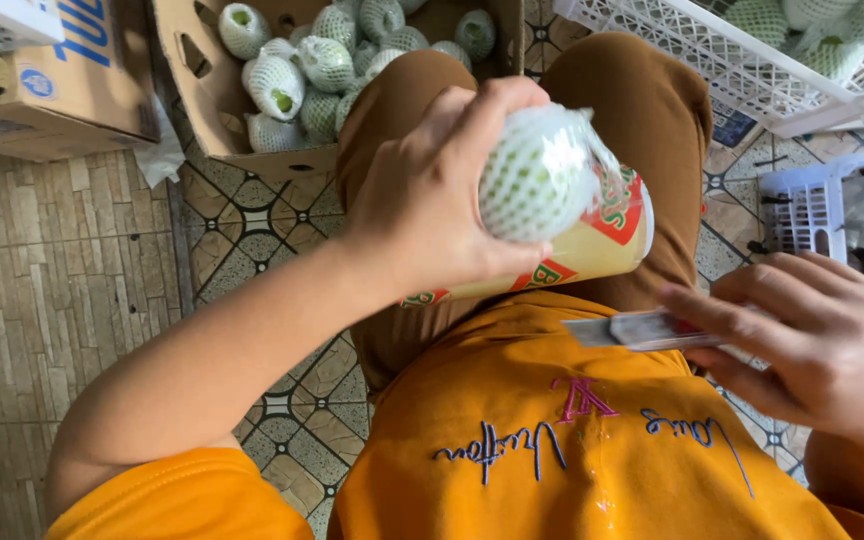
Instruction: The person sits on the floor and wraps individual green fruits in white foam netting and plastic wrap. They repeatedly pick up a fruit, wrap it, and place it into a cardboard box.
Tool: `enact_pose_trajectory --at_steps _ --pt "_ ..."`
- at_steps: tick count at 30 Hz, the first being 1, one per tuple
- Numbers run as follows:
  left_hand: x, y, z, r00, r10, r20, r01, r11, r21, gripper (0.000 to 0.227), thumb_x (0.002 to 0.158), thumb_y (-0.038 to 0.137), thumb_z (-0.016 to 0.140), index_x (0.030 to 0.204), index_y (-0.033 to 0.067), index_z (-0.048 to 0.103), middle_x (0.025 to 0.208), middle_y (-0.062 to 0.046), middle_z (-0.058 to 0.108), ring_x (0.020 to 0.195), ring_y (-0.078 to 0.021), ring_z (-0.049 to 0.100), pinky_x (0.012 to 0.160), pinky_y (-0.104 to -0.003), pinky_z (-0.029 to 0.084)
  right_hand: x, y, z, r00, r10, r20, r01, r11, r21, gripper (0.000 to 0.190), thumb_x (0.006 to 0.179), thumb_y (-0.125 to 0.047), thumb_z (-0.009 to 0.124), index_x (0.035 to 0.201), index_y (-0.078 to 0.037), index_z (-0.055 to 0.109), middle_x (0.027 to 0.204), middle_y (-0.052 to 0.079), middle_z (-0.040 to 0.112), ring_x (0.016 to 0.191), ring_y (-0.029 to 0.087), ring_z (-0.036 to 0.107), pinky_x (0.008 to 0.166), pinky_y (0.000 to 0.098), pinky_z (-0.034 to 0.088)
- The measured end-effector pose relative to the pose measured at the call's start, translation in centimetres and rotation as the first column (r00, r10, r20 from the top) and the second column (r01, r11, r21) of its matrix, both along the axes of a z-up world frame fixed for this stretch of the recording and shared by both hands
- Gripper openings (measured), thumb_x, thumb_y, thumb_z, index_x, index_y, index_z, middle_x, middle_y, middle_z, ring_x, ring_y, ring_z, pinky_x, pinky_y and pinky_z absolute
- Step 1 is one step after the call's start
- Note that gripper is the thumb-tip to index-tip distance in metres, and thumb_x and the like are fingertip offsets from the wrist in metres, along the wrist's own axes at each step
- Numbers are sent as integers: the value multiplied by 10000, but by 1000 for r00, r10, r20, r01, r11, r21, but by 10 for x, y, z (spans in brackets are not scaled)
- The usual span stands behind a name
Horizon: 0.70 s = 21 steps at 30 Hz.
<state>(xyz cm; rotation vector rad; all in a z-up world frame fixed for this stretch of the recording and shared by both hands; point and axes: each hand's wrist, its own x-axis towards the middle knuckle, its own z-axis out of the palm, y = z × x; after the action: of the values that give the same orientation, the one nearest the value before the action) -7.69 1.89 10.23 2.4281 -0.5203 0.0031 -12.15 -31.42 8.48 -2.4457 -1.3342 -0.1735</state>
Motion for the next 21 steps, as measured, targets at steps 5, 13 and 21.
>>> enact_pose_trajectory --at_steps 5,13,21 --pt "6 1 7 998 -28 63 29 1000 -9 949 584 422 997 1310 215 422 1196 -90 624 1040 -319 680 731 -506 563 -14 37 17 973 -80 217 99 992 -78 300 1017 -315 684 1312 -266 708 908 7 675 630 197 553 568 354 452" --pt "9 4 22 993 -44 107 38 997 62 949 575 435 1017 1305 239 443 1152 -79 601 962 -327 697 689 -540 573 -2 4 8 798 -174 576 442 819 -365 425 1203 -400 696 1625 -440 672 749 -64 445 605 91 459 593 267 473" --pt "17 2 26 993 -37 113 37 999 4 958 559 430 1010 1304 194 456 1288 -30 637 1108 -278 655 908 -420 522 -22 80 43 990 -24 138 35 996 -81 403 943 -212 627 1339 -268 678 809 -29 537 625 223 574 523 367 472"
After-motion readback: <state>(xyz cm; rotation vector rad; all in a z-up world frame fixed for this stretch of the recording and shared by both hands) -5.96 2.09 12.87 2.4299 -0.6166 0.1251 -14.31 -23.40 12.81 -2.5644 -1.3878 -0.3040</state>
